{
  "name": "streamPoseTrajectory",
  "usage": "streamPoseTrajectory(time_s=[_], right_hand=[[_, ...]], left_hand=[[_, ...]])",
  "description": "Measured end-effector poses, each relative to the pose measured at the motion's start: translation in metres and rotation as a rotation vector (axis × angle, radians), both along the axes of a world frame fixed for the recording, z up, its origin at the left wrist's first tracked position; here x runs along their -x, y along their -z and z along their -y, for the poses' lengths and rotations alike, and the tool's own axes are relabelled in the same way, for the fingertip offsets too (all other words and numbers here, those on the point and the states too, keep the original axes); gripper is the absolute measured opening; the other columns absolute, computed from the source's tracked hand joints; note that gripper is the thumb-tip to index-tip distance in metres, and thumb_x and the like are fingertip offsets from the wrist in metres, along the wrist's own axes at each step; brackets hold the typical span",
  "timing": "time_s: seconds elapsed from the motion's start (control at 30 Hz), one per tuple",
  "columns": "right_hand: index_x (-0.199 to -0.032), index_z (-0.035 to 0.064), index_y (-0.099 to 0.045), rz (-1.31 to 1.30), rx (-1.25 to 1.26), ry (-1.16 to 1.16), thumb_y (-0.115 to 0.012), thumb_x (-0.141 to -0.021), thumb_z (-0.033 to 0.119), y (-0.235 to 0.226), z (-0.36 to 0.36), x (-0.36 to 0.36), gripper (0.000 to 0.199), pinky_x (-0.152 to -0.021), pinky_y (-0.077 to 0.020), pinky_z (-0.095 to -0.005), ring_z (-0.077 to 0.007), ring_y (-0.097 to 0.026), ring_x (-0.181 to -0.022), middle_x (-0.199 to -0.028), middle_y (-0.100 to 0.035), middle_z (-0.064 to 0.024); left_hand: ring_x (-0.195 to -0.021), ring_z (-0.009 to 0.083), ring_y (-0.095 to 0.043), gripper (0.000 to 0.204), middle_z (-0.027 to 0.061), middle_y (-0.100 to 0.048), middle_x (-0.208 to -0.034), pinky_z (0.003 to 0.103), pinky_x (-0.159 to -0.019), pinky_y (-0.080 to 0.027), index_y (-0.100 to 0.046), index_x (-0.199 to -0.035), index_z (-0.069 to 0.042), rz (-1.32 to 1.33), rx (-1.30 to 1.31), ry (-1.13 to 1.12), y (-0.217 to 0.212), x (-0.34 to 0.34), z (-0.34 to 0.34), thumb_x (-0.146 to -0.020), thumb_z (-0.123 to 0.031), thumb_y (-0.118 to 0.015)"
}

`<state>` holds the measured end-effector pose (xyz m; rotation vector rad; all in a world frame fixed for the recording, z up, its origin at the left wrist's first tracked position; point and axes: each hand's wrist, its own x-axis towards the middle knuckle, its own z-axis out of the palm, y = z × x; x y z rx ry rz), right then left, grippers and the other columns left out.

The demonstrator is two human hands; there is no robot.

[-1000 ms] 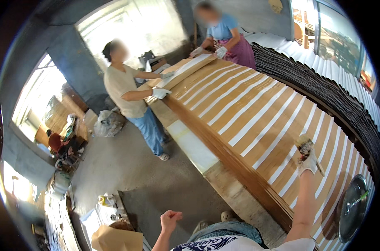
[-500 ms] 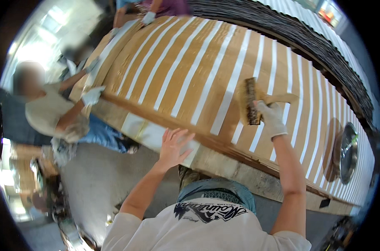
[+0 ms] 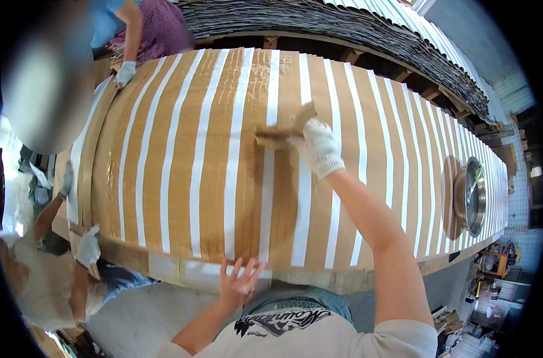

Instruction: The person applies a liquid adhesive to a large, flat, striped surface using a brush. They repeatedly dip the brush into a metal bowl and spread the liquid in long strokes across the surface.

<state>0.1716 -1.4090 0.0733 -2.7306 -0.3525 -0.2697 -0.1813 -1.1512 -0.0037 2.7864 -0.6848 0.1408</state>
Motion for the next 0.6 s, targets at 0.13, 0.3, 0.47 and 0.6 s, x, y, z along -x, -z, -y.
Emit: streamPoseTrajectory(time_s=[0.13, 0.3, 0.47, 0.6], right_hand=[[-0.112, 0.0035, -0.061, -0.052, -0.019, 0.105, -0.077, -0.083, 0.031, 0.003, -0.014, -0.135, 0.043, -0.090, -0.0488, -0.0467, -0.0396, -0.065, -0.100, -0.102, -0.069, -0.0206], [-0.112, 0.0046, -0.060, 0.027, 0.088, 0.185, -0.076, -0.085, 0.036, 0.020, -0.011, -0.248, 0.044, -0.091, -0.0496, -0.0457, -0.0351, -0.066, -0.103, -0.103, -0.071, -0.0169], [-0.111, 0.0076, -0.063, 0.124, 0.052, 0.229, -0.075, -0.085, 0.037, 0.041, -0.001, -0.311, 0.041, -0.086, -0.0531, -0.0439, -0.0352, -0.068, -0.099, -0.104, -0.072, -0.0159], [-0.104, 0.0068, -0.073, 0.093, -0.027, 0.124, -0.069, -0.088, 0.045, 0.010, -0.017, -0.290, 0.042, -0.085, -0.0538, -0.0424, -0.0342, -0.069, -0.097, -0.100, -0.073, -0.0172]], left_hand=[[-0.129, 0.0238, -0.042, 0.062, -0.0039, -0.048, -0.140, 0.062, -0.106, -0.037, -0.057, -0.142, -0.033, -0.109, -0.064, -0.027, -0.020, -0.003, 0.000, -0.082, -0.016, -0.063], [-0.131, 0.0218, -0.041, 0.058, -0.0054, -0.043, -0.143, 0.058, -0.100, -0.044, -0.055, -0.141, -0.041, 0.111, -0.184, -0.017, 0.028, 0.010, -0.003, -0.091, -0.013, -0.054], [-0.133, 0.0214, -0.040, 0.051, -0.0060, -0.041, -0.145, 0.056, -0.099, -0.046, -0.056, -0.139, -0.045, 0.127, -0.201, -0.041, 0.031, 0.007, -0.001, -0.094, -0.020, -0.058], [-0.130, 0.0226, -0.043, 0.061, -0.0048, -0.043, -0.143, 0.061, -0.105, -0.041, -0.058, -0.138, -0.042, -0.065, -0.113, -0.055, 0.009, 0.012, 0.001, -0.081, -0.019, -0.063]])
